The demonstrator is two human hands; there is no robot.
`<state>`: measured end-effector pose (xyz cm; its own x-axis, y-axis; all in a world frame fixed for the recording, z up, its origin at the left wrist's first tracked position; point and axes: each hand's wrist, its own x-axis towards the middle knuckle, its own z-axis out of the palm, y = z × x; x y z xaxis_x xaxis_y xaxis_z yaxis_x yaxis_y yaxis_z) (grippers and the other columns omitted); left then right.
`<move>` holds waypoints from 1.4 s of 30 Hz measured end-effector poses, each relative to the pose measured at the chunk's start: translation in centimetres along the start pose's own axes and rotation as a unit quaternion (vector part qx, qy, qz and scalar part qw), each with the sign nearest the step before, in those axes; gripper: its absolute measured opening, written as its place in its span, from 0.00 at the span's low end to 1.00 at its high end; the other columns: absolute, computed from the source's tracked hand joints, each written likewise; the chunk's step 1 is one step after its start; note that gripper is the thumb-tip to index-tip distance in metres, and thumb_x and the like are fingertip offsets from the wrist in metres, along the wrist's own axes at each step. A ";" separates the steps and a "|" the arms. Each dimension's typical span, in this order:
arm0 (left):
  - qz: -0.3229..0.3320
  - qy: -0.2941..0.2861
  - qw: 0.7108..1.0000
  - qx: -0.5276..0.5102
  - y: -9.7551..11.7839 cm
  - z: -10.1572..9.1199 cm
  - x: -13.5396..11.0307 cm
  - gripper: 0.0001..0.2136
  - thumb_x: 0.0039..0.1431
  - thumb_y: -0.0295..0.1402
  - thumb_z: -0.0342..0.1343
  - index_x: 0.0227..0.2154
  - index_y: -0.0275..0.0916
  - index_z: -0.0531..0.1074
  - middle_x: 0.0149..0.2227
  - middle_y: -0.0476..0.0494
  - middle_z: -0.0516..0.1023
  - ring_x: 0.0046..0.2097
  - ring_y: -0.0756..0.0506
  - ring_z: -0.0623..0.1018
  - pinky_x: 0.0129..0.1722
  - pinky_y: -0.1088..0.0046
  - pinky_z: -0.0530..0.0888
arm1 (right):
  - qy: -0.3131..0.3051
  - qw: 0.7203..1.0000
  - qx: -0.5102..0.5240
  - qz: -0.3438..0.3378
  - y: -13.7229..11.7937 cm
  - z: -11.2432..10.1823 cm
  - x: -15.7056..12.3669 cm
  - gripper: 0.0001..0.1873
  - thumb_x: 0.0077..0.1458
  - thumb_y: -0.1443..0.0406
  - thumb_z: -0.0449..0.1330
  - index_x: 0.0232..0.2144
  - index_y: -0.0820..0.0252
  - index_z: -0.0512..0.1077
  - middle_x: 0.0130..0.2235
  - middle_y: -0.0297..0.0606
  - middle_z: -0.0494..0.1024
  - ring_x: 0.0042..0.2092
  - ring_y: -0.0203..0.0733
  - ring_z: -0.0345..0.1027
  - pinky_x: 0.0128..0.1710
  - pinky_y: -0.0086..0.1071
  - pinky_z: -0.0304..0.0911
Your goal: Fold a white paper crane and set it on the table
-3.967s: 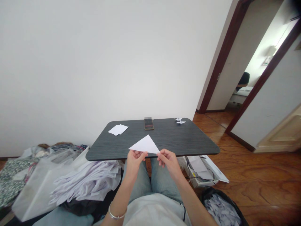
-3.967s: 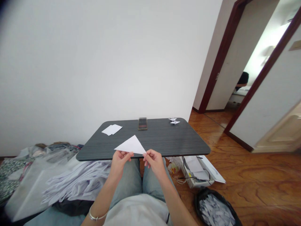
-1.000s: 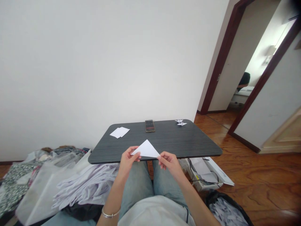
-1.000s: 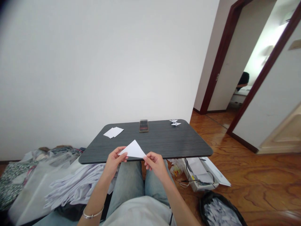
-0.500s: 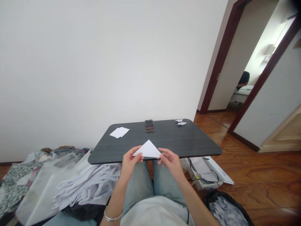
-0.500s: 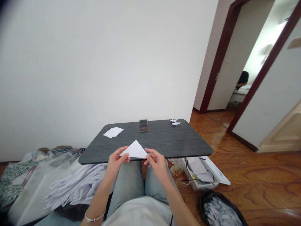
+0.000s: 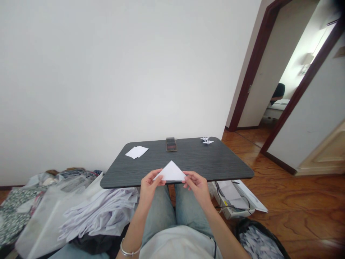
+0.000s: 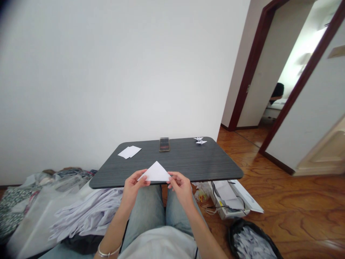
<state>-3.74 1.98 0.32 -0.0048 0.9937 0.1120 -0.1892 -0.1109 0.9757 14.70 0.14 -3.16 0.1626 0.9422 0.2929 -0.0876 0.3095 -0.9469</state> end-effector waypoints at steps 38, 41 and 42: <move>-0.025 -0.037 0.998 0.054 -0.7 -0.3 -0.3 0.23 0.39 0.36 0.64 0.42 0.33 0.75 0.21 0.48 0.76 0.21 0.51 0.69 0.21 0.78 0.62 | 0.028 0.994 -0.085 -0.060 -0.5 -0.3 0.0 0.08 0.48 0.61 0.60 0.30 0.58 0.74 0.49 0.45 0.66 0.43 0.48 0.67 0.21 0.27 0.65; -0.016 -0.016 0.999 0.050 -0.8 -0.2 -0.2 0.23 0.39 0.35 0.64 0.42 0.34 0.75 0.23 0.49 0.76 0.22 0.52 0.68 0.21 0.79 0.62 | 0.028 0.998 -0.056 -0.032 -0.1 -0.2 0.1 0.10 0.46 0.59 0.60 0.31 0.58 0.75 0.51 0.44 0.65 0.39 0.45 0.69 0.20 0.26 0.65; -0.012 -0.010 0.999 0.047 -0.8 -0.2 -0.2 0.22 0.39 0.34 0.64 0.42 0.35 0.75 0.24 0.48 0.76 0.22 0.52 0.69 0.22 0.78 0.63 | 0.025 0.999 -0.043 -0.023 -0.1 -0.2 0.2 0.10 0.46 0.59 0.60 0.31 0.57 0.74 0.51 0.44 0.65 0.38 0.44 0.69 0.20 0.26 0.65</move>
<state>-3.78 1.84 -0.51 0.0185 0.9956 0.0921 -0.0956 -0.0899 0.9914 14.90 0.26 -3.09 0.2135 0.9190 0.3315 0.0053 0.3382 -0.9411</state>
